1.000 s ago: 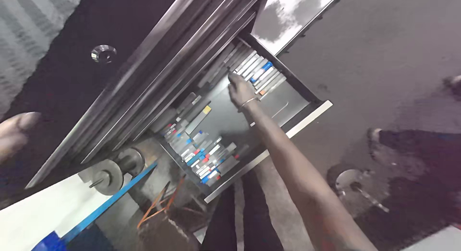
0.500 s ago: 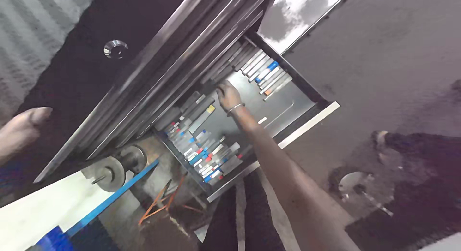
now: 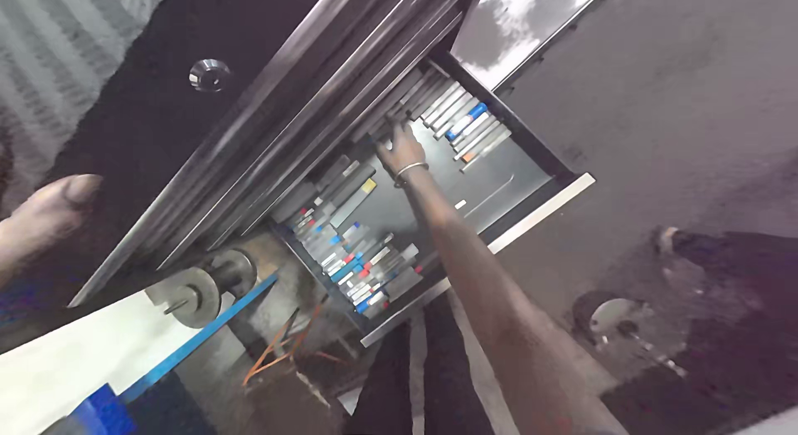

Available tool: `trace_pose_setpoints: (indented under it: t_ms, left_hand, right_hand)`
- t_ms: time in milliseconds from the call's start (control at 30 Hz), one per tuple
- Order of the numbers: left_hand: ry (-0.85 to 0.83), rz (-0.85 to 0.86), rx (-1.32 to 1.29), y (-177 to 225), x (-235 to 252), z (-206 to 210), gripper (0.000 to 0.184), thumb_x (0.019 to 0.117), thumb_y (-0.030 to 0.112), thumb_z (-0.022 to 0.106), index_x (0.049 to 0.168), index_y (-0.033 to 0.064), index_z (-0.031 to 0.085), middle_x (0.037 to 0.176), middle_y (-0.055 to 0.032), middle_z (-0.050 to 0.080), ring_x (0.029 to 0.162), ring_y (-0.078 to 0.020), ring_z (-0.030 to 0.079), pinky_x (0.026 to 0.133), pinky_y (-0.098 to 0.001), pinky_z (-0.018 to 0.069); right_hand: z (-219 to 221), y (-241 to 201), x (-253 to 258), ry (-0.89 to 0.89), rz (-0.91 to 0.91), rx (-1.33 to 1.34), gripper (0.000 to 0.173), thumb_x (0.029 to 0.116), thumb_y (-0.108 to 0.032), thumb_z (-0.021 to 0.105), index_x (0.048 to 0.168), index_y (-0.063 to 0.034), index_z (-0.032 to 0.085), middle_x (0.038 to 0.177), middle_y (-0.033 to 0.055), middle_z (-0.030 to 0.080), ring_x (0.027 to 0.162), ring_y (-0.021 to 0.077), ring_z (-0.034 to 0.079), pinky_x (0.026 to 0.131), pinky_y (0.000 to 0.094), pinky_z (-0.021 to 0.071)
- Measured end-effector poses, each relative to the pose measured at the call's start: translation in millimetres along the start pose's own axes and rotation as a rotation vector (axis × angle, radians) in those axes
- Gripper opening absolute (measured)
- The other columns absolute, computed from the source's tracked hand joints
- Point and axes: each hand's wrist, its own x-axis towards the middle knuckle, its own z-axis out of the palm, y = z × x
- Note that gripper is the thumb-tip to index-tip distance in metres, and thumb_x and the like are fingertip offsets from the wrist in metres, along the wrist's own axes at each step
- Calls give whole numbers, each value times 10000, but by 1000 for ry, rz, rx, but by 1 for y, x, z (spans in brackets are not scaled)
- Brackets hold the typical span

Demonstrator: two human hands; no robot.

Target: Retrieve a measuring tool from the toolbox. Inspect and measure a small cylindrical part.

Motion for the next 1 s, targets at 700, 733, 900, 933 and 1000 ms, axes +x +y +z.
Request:
trace_pose_setpoints:
  t_ms: [700,733,900,933,1000]
  left_hand:
    - [549,925,221,66,-33,-27,474,879,509,617,737,70,511,651,-67,484,545,-218,472,486,-427,362]
    - [566,929,232,67,-33,-27,480,882,518,611,728,75,509,640,-67,480,534,-229,475,475,-436,356]
    - [650,885,271,76,-46,-22,518,886,529,597,761,30,543,694,-151,563,595,-355,593,484,-537,428]
    - [684,850,295,77,-46,-21,523,887,534,596,769,27,546,714,-160,567,628,-373,609,501,-548,444]
    - [714,702,275,83,-60,-9,517,904,517,617,878,1,609,837,-211,607,790,-441,642,639,-608,489]
  right_hand:
    - [-18,54,-123,-216,58,1162,407,1106,-276,424,1424,-40,520,1064,122,701,781,189,672,667,352,586]
    - [-25,47,-149,-278,77,1178,436,1118,-309,354,1455,-68,488,972,90,680,680,162,627,585,321,550]
    - [-53,21,-262,-453,-16,984,417,1104,-259,366,1491,-106,379,679,-26,455,437,70,389,402,241,400]
    - [-61,13,-279,-475,-59,957,435,1096,-265,375,1501,-108,376,686,-27,466,439,66,390,395,234,389]
    - [-77,-3,-315,-512,-137,925,472,1078,-271,378,1521,-107,357,709,-31,486,452,61,403,402,226,389]
